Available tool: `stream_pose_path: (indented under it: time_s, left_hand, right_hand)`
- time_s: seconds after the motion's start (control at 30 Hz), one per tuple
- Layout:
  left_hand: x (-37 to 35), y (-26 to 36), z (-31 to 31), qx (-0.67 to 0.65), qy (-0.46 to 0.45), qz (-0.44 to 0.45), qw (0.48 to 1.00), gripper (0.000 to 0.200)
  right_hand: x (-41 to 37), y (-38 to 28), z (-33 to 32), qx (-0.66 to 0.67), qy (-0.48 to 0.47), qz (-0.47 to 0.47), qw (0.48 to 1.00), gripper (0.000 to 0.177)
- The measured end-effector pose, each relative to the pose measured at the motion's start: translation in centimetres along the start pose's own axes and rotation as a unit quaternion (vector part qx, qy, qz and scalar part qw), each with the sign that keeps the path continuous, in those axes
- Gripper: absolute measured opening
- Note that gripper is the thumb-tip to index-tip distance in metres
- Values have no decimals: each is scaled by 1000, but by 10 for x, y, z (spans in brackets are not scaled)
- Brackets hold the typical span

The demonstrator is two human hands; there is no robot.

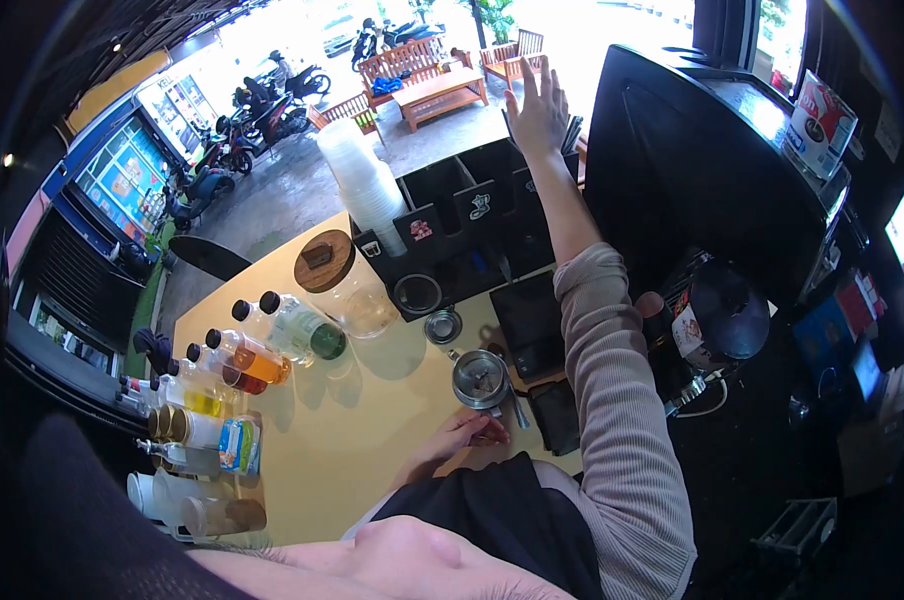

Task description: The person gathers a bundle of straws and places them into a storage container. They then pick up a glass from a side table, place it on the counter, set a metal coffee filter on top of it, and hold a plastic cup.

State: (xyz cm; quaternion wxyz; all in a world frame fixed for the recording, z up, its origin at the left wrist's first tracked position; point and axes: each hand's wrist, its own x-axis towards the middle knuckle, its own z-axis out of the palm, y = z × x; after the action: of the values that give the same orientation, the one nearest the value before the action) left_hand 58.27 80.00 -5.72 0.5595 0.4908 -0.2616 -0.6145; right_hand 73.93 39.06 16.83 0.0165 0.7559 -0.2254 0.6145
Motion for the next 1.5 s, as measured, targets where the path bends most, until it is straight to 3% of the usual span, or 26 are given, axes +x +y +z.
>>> stream_pose_path:
  time_s: [0.03,0.17,0.2,0.3,0.43,0.6,0.67,0.77,0.83,0.87,0.93,0.97,1.03,1.07,1.13,1.27,1.5]
  left_hand:
    - [0,1,0,-5,-2,3,1000,35]
    - [-18,30,13,71,-5,-11,997,34]
    - [-23,43,18,116,-26,23,993,33]
    - [-34,68,21,169,-54,78,981,32]
    - [-35,78,21,159,-51,133,977,33]
    - [-38,89,36,107,8,171,979,32]
    - [-42,93,40,117,23,192,974,31]
    - [-49,93,48,118,71,225,965,30]
    - [-52,85,52,147,171,268,937,29]
    - [-56,83,56,148,173,268,936,29]
    - [-61,79,65,319,315,283,848,36]
    - [-62,71,66,320,316,285,846,36]
    - [-60,49,69,479,393,332,711,57]
    - [-59,41,73,531,415,340,656,57]
    - [-56,20,82,610,425,287,604,58]
    - [-69,-17,109,676,399,203,585,59]
    - [-114,-72,164,710,333,143,604,62]
  right_hand:
    - [-1,4,3,-2,1,1,1000,59]
    - [-10,17,16,-61,-42,-4,997,27]
    - [-15,20,18,-61,-44,-4,997,27]
    - [-31,29,24,-139,-191,45,971,35]
    - [-32,29,22,-67,-225,56,970,45]
    - [-13,-17,-33,-55,-144,22,988,58]
    - [-8,-49,-74,5,-66,13,998,58]
    - [-24,-104,-165,97,-59,-21,993,56]
    - [-53,-130,-217,180,-82,-52,979,55]
    - [-72,-139,-241,224,-104,-67,967,55]
    - [-119,-148,-277,335,-176,-131,916,56]
    - [-145,-152,-292,369,-236,-160,884,55]
    - [-189,-156,-317,403,-343,-222,819,54]
    - [-206,-155,-327,405,-390,-254,787,54]
    - [-245,-151,-338,396,-422,-241,780,52]
    - [-315,-143,-382,333,-487,-186,786,48]
    - [-336,-151,-468,302,-501,-133,800,48]
